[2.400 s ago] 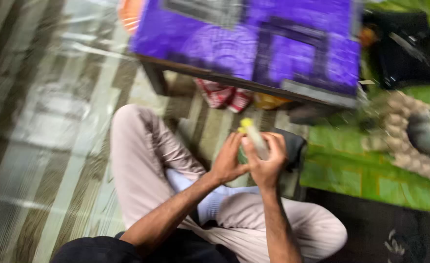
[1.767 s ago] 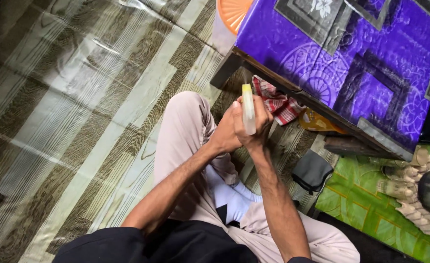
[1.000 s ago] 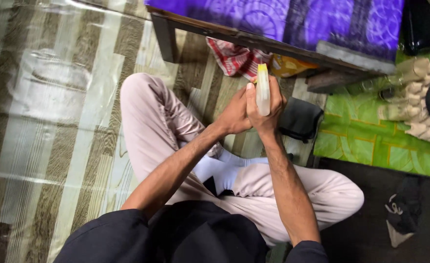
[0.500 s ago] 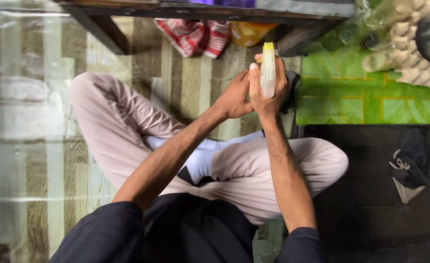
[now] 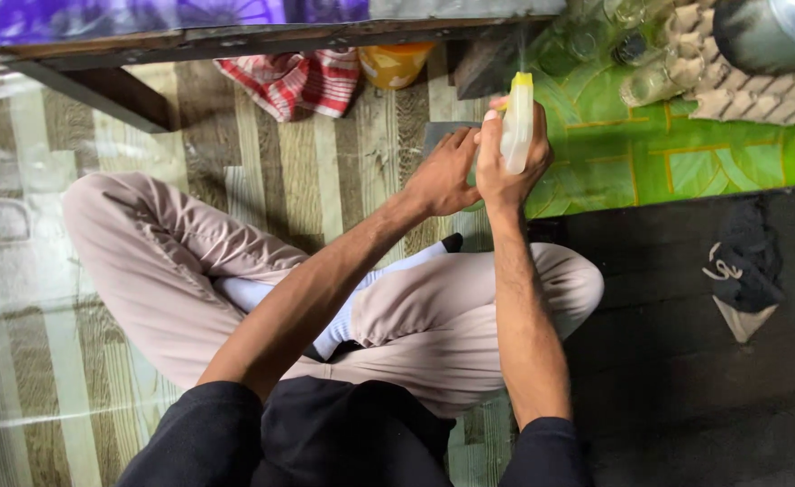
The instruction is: The person sits on the floor and wipes a purple patterned table surface using a spray bottle and a dark cloth. They spray cleaner onto the table and wipe the surface repeatedly, focusing on the top and edges.
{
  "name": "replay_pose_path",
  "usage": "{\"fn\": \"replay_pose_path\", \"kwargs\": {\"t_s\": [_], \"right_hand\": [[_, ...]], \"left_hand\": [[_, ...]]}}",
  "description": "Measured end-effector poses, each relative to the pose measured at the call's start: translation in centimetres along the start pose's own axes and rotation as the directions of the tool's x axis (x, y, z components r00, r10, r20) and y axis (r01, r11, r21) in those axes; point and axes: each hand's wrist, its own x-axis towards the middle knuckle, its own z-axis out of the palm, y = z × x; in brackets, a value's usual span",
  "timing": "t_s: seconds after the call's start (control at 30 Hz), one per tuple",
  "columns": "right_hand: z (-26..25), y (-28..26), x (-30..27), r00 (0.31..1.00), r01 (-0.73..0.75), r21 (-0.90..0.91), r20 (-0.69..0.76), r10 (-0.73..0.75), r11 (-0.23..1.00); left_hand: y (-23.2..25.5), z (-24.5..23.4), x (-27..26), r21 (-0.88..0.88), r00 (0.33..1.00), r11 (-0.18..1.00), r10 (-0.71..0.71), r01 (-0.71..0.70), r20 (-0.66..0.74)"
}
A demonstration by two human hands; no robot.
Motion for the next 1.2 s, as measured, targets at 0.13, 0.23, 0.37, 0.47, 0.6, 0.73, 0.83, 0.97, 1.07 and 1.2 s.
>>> {"fn": "replay_pose_path", "kwargs": {"t_s": [0.13,0.23,0.37,0.47,0.6,0.73,0.83,0.97,1.07,1.2], "right_hand": [[-0.9,1.5,0.2,0.998,-0.043,0.045,-0.045,0.045,0.998],[-2.1,1.8,0.8,0.985,-0.164,-0.032,-0.056,0.162,0.986],[-3.5,5.6,1.1,0.98,-0.153,0.003,-0.128,0.153,0.988],[-4.6,9.2,0.9,0.967,-0.165,0.007,-0.197,0.163,0.986],[-5.6,16.8,-1.1,0.91,-0.313,0.129,-0.243,0.336,0.941],[-4.9,17.2,-0.9,0.9,-0.3,0.123,-0.294,0.323,0.946],[-4.9,16.8,-0.5,0.927,-0.198,0.135,-0.295,0.23,0.971],[-4.9,18.7,-1.8,0.88,-0.268,0.234,-0.336,0.337,0.934],[-5.0,21.9,-4.2,0.79,-0.469,0.203,-0.339,0.511,0.86],[-5.2,20.5,-5.5,0.702,-0.623,0.203,-0.28,0.654,0.755]], "left_hand": [[1.3,-0.7,0.8,0.039,0.993,0.998,-0.045,0.041,0.108],[3.1,-2.8,1.1,0.117,0.942,0.991,-0.104,0.07,0.319],[0.2,-1.1,0.5,0.277,0.895,0.933,-0.313,0.229,0.316],[-0.9,-0.9,0.2,0.412,0.848,0.851,-0.455,0.325,0.272],[-1.7,-0.8,0.1,0.568,0.728,0.743,-0.601,0.355,0.33],[-3.0,0.4,-0.2,0.559,0.794,0.753,-0.553,0.345,0.254],[-4.1,1.5,-0.1,0.584,0.91,0.762,-0.404,0.278,0.093],[-4.5,1.6,0.8,0.616,0.895,0.734,-0.434,0.285,0.104],[-6.7,2.5,0.0,0.582,0.88,0.748,-0.462,0.318,0.113],[-8.7,2.7,-0.6,0.429,0.853,0.806,-0.504,0.408,0.136]]}}
